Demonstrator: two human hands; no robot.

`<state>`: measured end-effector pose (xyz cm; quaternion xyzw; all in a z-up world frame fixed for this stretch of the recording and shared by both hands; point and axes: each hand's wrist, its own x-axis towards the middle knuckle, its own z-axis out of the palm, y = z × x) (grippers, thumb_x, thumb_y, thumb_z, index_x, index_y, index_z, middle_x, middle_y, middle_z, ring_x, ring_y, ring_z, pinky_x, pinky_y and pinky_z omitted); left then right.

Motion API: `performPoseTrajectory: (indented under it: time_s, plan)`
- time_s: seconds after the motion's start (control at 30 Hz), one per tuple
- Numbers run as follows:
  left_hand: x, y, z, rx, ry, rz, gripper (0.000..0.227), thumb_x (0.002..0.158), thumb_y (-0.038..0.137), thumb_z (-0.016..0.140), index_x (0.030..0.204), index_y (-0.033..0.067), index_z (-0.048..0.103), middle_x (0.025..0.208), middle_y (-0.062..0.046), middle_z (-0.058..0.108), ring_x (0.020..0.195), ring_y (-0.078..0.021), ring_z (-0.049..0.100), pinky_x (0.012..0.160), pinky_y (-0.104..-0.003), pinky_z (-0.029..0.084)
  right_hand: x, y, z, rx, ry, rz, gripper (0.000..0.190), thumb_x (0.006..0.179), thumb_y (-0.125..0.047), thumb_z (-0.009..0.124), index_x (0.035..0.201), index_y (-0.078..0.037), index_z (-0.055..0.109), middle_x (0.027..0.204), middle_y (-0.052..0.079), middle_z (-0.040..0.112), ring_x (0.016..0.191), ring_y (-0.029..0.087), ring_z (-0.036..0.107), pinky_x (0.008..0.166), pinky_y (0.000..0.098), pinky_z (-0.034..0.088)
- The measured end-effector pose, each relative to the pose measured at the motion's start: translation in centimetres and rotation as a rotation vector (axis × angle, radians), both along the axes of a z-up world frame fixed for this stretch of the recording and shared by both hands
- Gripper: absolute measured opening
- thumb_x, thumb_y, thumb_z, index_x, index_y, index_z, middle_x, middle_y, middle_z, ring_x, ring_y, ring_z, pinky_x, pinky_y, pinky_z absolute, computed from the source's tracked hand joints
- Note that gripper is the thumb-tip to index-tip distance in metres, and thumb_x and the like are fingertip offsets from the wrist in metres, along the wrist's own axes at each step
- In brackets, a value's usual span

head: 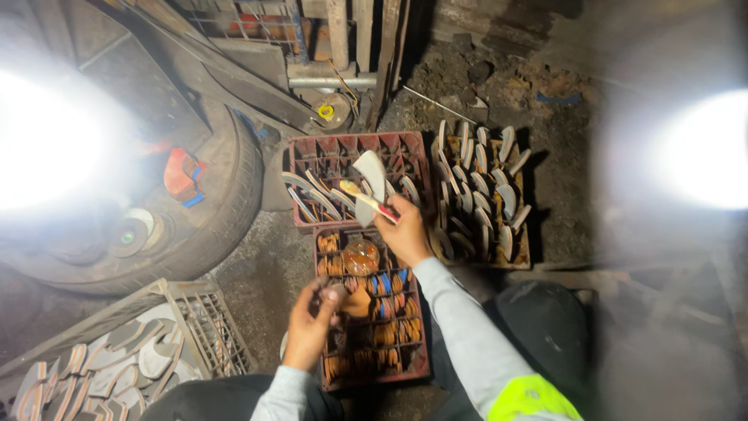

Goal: The person sits on the floor and uses a small brush to apply a brown adhesive from a jar onto curved gray and orange parts. They pick each part from a crate, coat it, and place it into a red crate.

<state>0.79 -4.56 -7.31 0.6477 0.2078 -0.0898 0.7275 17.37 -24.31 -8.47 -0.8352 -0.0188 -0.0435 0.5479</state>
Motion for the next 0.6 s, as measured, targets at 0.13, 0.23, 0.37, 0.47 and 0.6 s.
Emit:
performPoseTrajectory:
  time_s: [0.13, 0.23, 0.37, 0.47, 0.6]
  plan:
    - [-1.0, -1.3, -0.6, 0.044, 0.205, -0.057, 0.050, 0.094, 0.025, 0.072, 0.141, 0.0102, 0.063, 0.086, -0.011, 0.066, 0.068, -0.0224, 0.055, 0.053, -0.029, 0.044, 6.6, 2.8, -4.5, -0.213, -0.095, -0.117, 0.013, 0.082, -0.012, 0.076, 0.086, -0.005, 0.066, 0.078, 0.019, 0.071, 0.072, 0.036, 0.070, 0.064, 0.0420, 0.052]
    - [-1.6, -1.5, -0.6, 0.139, 0.222, -0.161, 0.043, 0.093, 0.027, 0.071, 0.132, 0.0086, 0.066, 0.083, -0.004, 0.069, 0.072, -0.0172, 0.060, 0.062, -0.028, 0.050, 9.1, 5.2, -8.2, -0.246, -0.054, -0.141, 0.015, 0.082, -0.015, 0.077, 0.088, -0.007, 0.066, 0.081, 0.020, 0.071, 0.079, 0.040, 0.070, 0.069, 0.0462, 0.054]
    - [-1.3, -1.2, -0.2, 0.288, 0.035, -0.210, 0.039, 0.092, 0.028, 0.072, 0.123, 0.0049, 0.069, 0.088, -0.003, 0.075, 0.090, -0.0124, 0.069, 0.086, -0.027, 0.053, 10.3, 7.2, -11.4, -0.396, 0.090, -0.194, 0.021, 0.080, -0.019, 0.079, 0.096, -0.010, 0.068, 0.084, 0.021, 0.073, 0.084, 0.044, 0.069, 0.075, 0.0539, 0.053]
    - [-0.9, -1.5, -0.3, 0.278, 0.142, -0.239, 0.042, 0.090, 0.030, 0.073, 0.125, 0.0066, 0.069, 0.088, -0.003, 0.073, 0.089, -0.0122, 0.068, 0.087, -0.028, 0.053, 11.3, 7.6, -12.3, -0.497, 0.211, -0.190, 0.025, 0.081, -0.021, 0.078, 0.102, -0.013, 0.068, 0.089, 0.021, 0.073, 0.088, 0.046, 0.069, 0.078, 0.0570, 0.053]
    - [-0.6, -1.6, -1.1, 0.207, 0.141, -0.230, 0.043, 0.090, 0.029, 0.073, 0.126, 0.0064, 0.068, 0.087, -0.002, 0.071, 0.081, -0.0098, 0.066, 0.078, -0.025, 0.053, 11.6, 8.3, -13.1, -0.570, 0.278, -0.153, 0.026, 0.085, -0.023, 0.077, 0.107, -0.014, 0.067, 0.093, 0.021, 0.074, 0.091, 0.046, 0.070, 0.080, 0.0569, 0.054]
